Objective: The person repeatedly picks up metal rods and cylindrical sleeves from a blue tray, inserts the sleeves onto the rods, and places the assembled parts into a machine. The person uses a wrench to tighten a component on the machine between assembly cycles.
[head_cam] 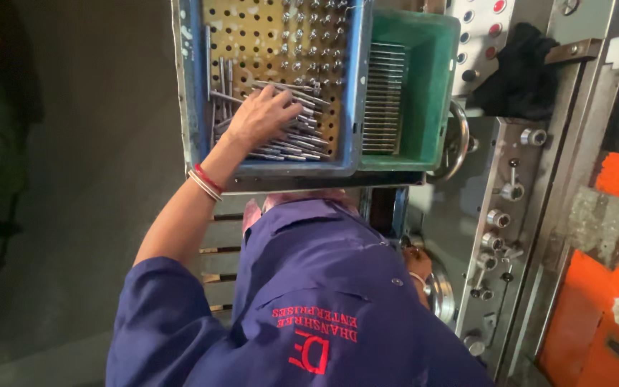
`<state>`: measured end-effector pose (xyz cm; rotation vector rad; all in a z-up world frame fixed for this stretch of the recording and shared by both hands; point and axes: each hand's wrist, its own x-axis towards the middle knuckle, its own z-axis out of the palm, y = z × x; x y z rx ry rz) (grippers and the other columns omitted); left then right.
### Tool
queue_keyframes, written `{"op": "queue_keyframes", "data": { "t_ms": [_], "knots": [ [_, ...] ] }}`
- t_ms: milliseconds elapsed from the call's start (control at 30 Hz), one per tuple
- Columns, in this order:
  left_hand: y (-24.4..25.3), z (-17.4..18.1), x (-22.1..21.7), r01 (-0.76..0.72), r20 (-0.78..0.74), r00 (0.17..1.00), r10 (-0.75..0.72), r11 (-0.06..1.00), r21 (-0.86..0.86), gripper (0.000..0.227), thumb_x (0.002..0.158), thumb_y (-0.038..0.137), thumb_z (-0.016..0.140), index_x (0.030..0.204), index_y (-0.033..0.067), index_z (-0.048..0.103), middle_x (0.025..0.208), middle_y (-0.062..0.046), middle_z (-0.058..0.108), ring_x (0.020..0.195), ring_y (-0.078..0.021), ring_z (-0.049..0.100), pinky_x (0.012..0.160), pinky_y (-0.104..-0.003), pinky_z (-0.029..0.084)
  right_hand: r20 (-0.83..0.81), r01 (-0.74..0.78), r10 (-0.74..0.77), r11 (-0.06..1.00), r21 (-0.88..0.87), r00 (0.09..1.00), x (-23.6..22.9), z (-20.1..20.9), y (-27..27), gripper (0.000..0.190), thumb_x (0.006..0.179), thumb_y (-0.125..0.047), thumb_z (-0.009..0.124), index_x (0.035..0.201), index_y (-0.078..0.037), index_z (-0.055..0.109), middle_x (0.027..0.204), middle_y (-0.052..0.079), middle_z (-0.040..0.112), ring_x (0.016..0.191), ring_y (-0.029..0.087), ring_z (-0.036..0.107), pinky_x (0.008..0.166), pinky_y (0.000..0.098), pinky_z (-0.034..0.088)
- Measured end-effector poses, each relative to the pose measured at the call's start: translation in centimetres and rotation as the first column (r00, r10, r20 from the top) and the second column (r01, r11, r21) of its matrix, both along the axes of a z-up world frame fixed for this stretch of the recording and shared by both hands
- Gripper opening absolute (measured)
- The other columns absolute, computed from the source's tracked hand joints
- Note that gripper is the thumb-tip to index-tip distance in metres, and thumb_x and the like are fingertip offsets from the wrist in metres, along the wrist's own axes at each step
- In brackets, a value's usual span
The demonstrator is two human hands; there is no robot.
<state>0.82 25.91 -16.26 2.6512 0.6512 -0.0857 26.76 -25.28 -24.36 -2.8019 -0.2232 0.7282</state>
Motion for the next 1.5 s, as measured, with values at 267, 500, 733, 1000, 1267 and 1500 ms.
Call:
{"op": "queue_keyframes", "data": {
  "t_ms": [267, 500, 733, 1000, 1267, 1500],
  "knots": [
    [1.5, -2.6, -0.3, -0.054, 0.177, 0.982, 0.073, 0.992, -0.111, 0.064, 0.068, 0.016, 0.088, 0.127, 0.0175, 0.062, 0.126, -0.006, 0.062, 0.125, -0.0335, 0.054, 0.104, -0.044, 0.048, -0.103, 0.081, -0.066, 0.986, 0.148, 0.992, -0.1, -0.8, -0.5, 0.028, 0.081, -0.024, 0.077, 0.101, -0.006, 0.079, 0.09, 0.017, 0.078, 0.083, 0.026, 0.072, 0.077, 0.0388, 0.054],
    [-1.4, -3.2, -1.7, 0.166, 0.39, 0.921, 0.008, 0.896, -0.411, 0.061, 0.072, 0.009, 0.083, 0.129, 0.0093, 0.062, 0.131, -0.012, 0.064, 0.126, -0.0367, 0.056, 0.11, -0.045, 0.044, -0.134, 0.142, -0.129, 0.986, 0.089, 0.983, -1.2, -0.5, -0.4, 0.029, 0.079, -0.024, 0.075, 0.103, -0.007, 0.079, 0.092, 0.016, 0.078, 0.083, 0.025, 0.074, 0.076, 0.0385, 0.056],
    [-1.1, -2.1, -1.2, 0.073, 0.369, 0.925, 0.09, 0.91, -0.407, 0.032, 0.091, 0.01, 0.072, 0.123, 0.008, 0.068, 0.127, -0.012, 0.068, 0.118, -0.0361, 0.065, 0.102, -0.044, 0.053, -0.1, 0.047, -0.042, 0.998, 0.047, 0.994, -2.4, 0.0, -0.4, 0.028, 0.085, -0.026, 0.073, 0.105, -0.007, 0.079, 0.094, 0.019, 0.077, 0.088, 0.032, 0.075, 0.079, 0.0422, 0.055],
    [-0.1, -2.3, 2.8, -0.042, 0.128, 0.992, 0.009, 0.964, 0.264, 0.028, 0.085, 0.008, 0.063, 0.112, 0.0057, 0.07, 0.111, -0.011, 0.061, 0.111, -0.0283, 0.055, 0.094, -0.043, 0.047, -0.138, 0.136, -0.127, 0.989, 0.057, 0.982, -2.6, 1.5, -0.8, 0.032, 0.079, -0.027, 0.073, 0.104, -0.008, 0.078, 0.099, 0.018, 0.077, 0.093, 0.034, 0.075, 0.083, 0.0432, 0.055],
    [1.5, -5.1, 4.5, -0.216, 0.135, 0.969, 0.206, 0.975, 0.058, 0.019, 0.092, 0.022, 0.066, 0.088, 0.0056, 0.074, 0.095, -0.016, 0.07, 0.087, -0.0363, 0.068, 0.078, -0.05, 0.05, -0.003, 0.113, -0.113, 0.99, -0.085, 0.994, -4.6, 1.4, -1.5, 0.033, 0.078, -0.035, 0.074, 0.102, -0.013, 0.08, 0.094, 0.018, 0.077, 0.086, 0.037, 0.074, 0.076, 0.0465, 0.056],
    [3.6, -11.2, 6.1, -0.173, -0.237, 0.954, 0.181, 0.983, 0.056, 0.02, 0.09, 0.013, 0.059, 0.088, 0.0054, 0.078, 0.089, -0.022, 0.075, 0.083, -0.0397, 0.075, 0.069, -0.049, 0.06, -0.004, 0.177, -0.177, 0.984, 0.007, 0.984, -6.8, 3.6, -2.0, 0.033, 0.084, -0.039, 0.066, 0.096, -0.011, 0.078, 0.087, 0.02, 0.075, 0.082, 0.035, 0.075, 0.072, 0.046, 0.055]
  ]
}}
